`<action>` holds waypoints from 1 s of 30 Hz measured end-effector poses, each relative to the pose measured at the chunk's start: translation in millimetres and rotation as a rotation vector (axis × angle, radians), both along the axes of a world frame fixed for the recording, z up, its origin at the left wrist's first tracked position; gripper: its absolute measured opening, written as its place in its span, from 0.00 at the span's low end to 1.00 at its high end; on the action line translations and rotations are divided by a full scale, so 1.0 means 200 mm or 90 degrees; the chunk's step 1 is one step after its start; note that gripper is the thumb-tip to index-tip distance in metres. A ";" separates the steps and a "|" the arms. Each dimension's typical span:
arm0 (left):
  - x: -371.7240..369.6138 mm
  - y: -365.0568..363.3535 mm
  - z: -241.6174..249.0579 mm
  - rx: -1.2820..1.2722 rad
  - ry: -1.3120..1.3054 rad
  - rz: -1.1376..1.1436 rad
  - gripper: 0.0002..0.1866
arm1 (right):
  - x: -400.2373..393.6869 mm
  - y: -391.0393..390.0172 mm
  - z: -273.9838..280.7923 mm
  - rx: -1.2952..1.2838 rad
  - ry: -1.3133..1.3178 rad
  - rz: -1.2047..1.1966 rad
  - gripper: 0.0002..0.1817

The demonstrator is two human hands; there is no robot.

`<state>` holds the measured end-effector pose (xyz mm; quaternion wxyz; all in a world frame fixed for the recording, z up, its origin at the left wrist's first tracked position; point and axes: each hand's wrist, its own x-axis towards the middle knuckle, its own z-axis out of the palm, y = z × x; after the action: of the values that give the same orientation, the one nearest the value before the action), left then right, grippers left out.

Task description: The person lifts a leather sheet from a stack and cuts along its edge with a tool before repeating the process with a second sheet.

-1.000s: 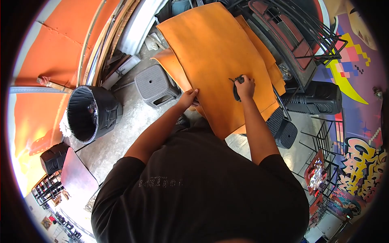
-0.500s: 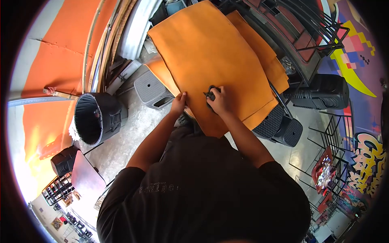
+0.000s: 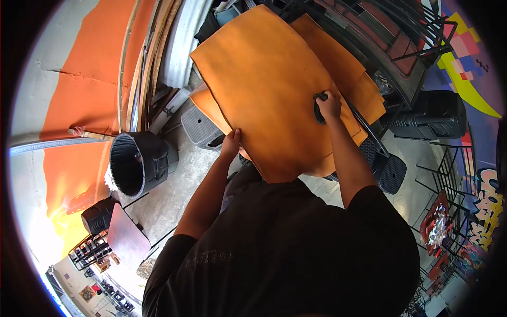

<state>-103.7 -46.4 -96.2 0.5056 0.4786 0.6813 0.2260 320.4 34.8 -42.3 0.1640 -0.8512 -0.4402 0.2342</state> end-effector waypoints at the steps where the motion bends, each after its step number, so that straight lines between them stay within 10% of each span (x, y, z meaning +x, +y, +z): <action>1: -0.01 0.00 -0.03 -0.008 0.014 -0.004 0.27 | -0.02 -0.01 0.03 0.007 -0.008 0.017 0.22; 9: 0.01 -0.01 0.09 -0.079 -0.022 0.035 0.27 | -0.42 -0.31 0.03 0.261 0.029 0.290 0.17; 30: 0.01 -0.01 0.14 -0.139 -0.083 0.061 0.25 | 0.21 0.18 -0.03 -0.065 -0.177 0.013 0.27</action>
<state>-101.1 -48.1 -68.3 0.5868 0.3718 0.6896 0.2047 362.5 70.2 -48.9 0.0559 -0.8780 -0.4551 0.1377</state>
